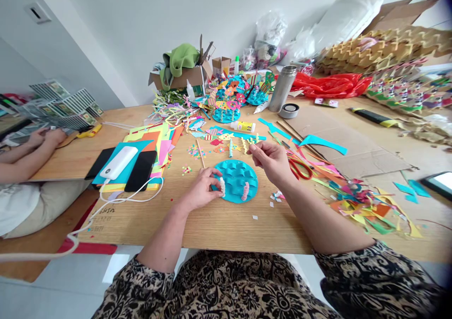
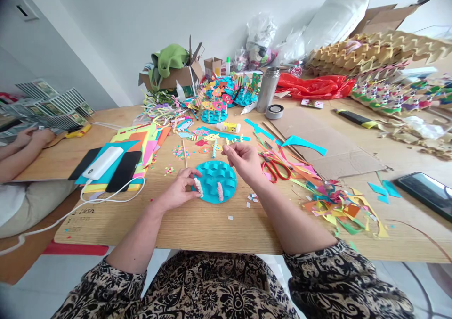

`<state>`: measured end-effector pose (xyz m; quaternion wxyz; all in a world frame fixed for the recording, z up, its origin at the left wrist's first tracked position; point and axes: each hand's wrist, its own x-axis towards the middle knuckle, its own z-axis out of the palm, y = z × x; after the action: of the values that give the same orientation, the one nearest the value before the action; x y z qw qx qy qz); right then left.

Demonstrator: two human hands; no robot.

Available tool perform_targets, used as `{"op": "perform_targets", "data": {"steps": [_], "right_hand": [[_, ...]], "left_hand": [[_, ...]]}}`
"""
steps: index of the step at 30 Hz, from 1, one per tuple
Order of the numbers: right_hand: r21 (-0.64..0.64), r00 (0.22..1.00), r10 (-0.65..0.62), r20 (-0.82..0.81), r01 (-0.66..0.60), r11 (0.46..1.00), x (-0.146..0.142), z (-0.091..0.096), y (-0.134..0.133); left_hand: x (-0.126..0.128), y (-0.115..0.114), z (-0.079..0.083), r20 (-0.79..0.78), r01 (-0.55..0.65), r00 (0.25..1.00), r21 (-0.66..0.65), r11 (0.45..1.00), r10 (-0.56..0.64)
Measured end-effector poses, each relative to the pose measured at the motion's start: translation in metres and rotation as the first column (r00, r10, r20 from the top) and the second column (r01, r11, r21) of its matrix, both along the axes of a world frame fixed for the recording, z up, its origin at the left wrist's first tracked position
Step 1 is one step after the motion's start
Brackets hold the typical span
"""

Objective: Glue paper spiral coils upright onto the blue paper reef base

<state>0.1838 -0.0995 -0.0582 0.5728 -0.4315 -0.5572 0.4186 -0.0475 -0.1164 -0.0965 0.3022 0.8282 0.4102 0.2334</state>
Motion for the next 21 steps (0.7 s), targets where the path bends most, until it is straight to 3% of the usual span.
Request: {"op": "perform_targets", "data": {"steps": [15,18,21], "right_hand": [[-0.017,0.999,-0.010,0.053,0.011,1.000,-0.001,0.002,-0.001],[0.015,0.989,0.001,0.149,-0.003,1.000,-0.001,0.007,-0.004],[0.095,0.948,0.064,0.313,-0.098,0.991,-0.005,0.015,-0.009]], "left_hand": [[0.001,-0.001,0.003,-0.025,-0.005,1.000,0.011,1.000,0.006],[0.001,-0.001,0.002,-0.021,-0.003,1.000,0.011,1.000,0.003],[0.001,-0.001,0.001,-0.016,-0.002,1.000,0.009,1.000,0.003]]}}
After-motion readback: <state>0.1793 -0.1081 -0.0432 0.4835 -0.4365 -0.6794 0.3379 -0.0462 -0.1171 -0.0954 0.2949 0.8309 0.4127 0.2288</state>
